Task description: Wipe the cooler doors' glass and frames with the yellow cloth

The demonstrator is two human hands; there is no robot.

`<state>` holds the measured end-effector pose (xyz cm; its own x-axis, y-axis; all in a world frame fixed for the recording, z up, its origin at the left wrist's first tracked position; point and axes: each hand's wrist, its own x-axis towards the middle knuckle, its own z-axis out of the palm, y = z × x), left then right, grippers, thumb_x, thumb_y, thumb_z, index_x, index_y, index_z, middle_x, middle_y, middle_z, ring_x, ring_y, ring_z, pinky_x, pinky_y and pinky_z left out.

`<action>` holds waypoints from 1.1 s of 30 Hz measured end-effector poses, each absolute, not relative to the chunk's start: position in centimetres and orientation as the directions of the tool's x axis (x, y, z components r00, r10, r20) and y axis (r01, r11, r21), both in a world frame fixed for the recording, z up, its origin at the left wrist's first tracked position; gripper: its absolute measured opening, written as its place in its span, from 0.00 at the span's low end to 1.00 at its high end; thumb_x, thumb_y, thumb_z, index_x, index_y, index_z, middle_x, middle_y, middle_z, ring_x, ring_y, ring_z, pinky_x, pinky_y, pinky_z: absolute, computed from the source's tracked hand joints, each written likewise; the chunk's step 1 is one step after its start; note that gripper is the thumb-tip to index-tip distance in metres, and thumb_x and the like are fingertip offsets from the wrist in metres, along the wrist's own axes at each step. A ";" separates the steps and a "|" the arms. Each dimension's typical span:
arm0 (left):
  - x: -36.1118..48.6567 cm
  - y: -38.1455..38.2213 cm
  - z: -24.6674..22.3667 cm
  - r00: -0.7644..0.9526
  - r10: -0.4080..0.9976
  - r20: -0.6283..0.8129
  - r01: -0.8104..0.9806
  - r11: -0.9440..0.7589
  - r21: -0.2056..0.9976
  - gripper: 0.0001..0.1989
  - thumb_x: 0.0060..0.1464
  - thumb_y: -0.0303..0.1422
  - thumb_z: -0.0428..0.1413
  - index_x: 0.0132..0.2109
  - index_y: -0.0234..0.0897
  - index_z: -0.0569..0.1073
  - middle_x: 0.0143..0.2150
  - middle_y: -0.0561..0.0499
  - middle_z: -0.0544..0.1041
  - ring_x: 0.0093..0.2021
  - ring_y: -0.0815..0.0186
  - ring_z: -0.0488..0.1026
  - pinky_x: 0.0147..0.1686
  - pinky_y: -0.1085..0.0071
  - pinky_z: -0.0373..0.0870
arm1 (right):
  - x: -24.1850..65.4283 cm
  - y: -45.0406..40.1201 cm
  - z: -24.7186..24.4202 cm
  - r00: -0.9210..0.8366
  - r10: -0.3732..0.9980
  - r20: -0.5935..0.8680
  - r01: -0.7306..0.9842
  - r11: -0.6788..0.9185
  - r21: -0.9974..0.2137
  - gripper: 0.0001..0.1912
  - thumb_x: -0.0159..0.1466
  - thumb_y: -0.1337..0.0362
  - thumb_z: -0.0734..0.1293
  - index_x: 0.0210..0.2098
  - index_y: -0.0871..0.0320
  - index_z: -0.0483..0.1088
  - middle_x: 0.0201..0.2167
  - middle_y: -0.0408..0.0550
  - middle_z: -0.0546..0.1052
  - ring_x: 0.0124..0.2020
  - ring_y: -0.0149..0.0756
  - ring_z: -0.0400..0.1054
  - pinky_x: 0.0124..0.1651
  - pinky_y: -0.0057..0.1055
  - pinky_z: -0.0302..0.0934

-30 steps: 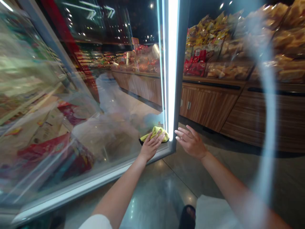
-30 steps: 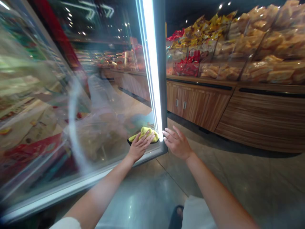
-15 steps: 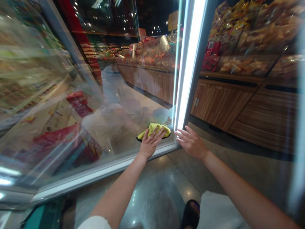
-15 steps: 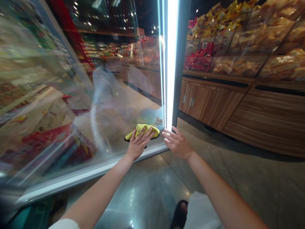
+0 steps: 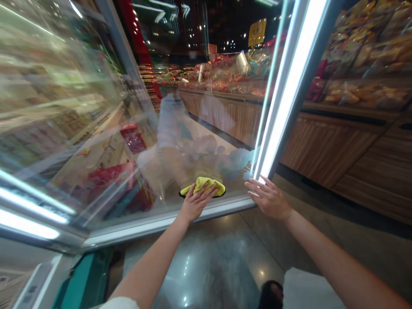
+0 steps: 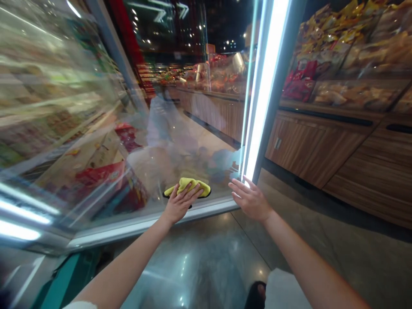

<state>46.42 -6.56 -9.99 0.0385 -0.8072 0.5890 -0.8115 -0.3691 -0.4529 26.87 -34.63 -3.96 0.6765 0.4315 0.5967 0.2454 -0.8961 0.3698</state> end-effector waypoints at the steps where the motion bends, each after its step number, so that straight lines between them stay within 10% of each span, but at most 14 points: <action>1: 46.3 -6.5 -10.3 0.012 -0.828 0.561 -0.817 -0.332 -0.472 0.30 0.63 0.22 0.47 0.69 0.49 0.65 0.70 0.59 0.64 0.76 0.67 0.45 0.74 0.55 0.28 | 27.1 -34.2 -4.1 0.671 0.451 0.588 0.263 -0.887 0.379 0.10 0.69 0.71 0.65 0.40 0.56 0.79 0.58 0.49 0.78 0.63 0.41 0.69 0.73 0.49 0.49; 29: 49.6 7.2 -14.6 0.038 -0.927 0.372 -0.856 -0.223 -0.467 0.29 0.66 0.24 0.43 0.69 0.50 0.64 0.71 0.62 0.64 0.73 0.73 0.54 0.71 0.66 0.49 | 31.3 -21.5 -6.6 0.700 0.479 0.530 0.360 -0.878 0.317 0.12 0.67 0.73 0.63 0.40 0.57 0.78 0.58 0.50 0.78 0.64 0.43 0.67 0.75 0.49 0.47; 33: 50.5 7.8 -13.3 0.012 -0.898 0.440 -0.873 -0.224 -0.433 0.31 0.64 0.22 0.43 0.70 0.48 0.62 0.72 0.62 0.63 0.74 0.74 0.49 0.73 0.64 0.38 | 32.3 -18.9 -6.3 0.721 0.448 0.528 0.360 -0.894 0.268 0.13 0.67 0.73 0.63 0.42 0.56 0.78 0.60 0.51 0.77 0.64 0.44 0.67 0.74 0.50 0.49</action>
<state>50.48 7.84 -13.29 0.0122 -0.8979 0.4401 -0.8732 -0.2240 -0.4328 32.34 -18.92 -6.27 0.7211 0.4483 0.5282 0.3596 -0.8939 0.2676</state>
